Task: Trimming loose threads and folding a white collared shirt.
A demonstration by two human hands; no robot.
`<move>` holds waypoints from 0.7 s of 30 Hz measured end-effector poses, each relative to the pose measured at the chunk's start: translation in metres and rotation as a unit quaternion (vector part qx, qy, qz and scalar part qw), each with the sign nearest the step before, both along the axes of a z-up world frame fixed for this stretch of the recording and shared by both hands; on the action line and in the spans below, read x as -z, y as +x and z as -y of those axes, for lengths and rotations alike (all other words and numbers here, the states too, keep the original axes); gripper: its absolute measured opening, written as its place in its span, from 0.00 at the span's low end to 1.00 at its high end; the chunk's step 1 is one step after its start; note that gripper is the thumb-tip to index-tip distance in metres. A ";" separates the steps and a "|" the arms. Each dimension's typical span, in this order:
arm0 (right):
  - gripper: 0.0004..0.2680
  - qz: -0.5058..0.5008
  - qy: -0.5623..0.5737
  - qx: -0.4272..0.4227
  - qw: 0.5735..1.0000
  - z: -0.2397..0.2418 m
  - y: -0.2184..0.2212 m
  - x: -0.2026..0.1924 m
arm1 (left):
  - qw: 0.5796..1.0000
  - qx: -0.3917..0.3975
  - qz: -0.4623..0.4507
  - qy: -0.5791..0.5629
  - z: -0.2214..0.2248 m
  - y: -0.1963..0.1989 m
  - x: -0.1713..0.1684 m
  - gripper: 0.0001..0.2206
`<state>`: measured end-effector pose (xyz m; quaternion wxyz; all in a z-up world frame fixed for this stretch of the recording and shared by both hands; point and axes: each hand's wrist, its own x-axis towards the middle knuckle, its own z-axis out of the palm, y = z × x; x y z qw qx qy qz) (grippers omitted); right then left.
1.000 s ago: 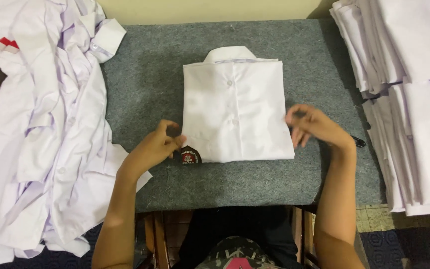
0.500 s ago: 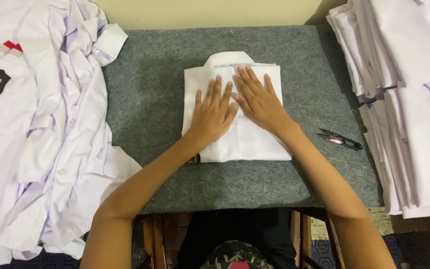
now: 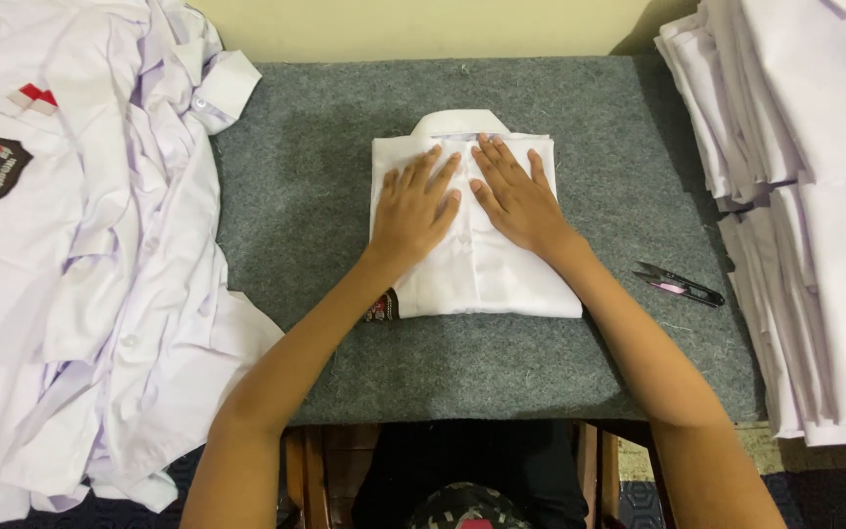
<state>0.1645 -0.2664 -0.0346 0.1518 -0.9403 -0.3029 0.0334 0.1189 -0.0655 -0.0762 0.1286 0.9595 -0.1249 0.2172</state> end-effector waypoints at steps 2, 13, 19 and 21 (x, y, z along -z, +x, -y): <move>0.25 -0.001 0.002 -0.003 1.000 0.000 -0.001 -0.002 | 1.000 -0.004 0.009 0.028 -0.009 0.008 0.001 0.24; 0.22 -0.001 0.010 -0.035 0.999 0.007 0.012 0.010 | 0.994 0.105 -0.030 0.009 0.011 0.048 0.004 0.26; 0.20 -0.005 0.033 -0.076 0.997 0.041 0.021 -0.013 | 0.988 0.104 -0.118 -0.001 0.010 0.042 -0.011 0.26; 0.22 0.015 0.008 -0.058 0.998 0.055 0.028 -0.010 | 0.986 0.103 -0.131 0.004 0.009 0.046 -0.013 0.26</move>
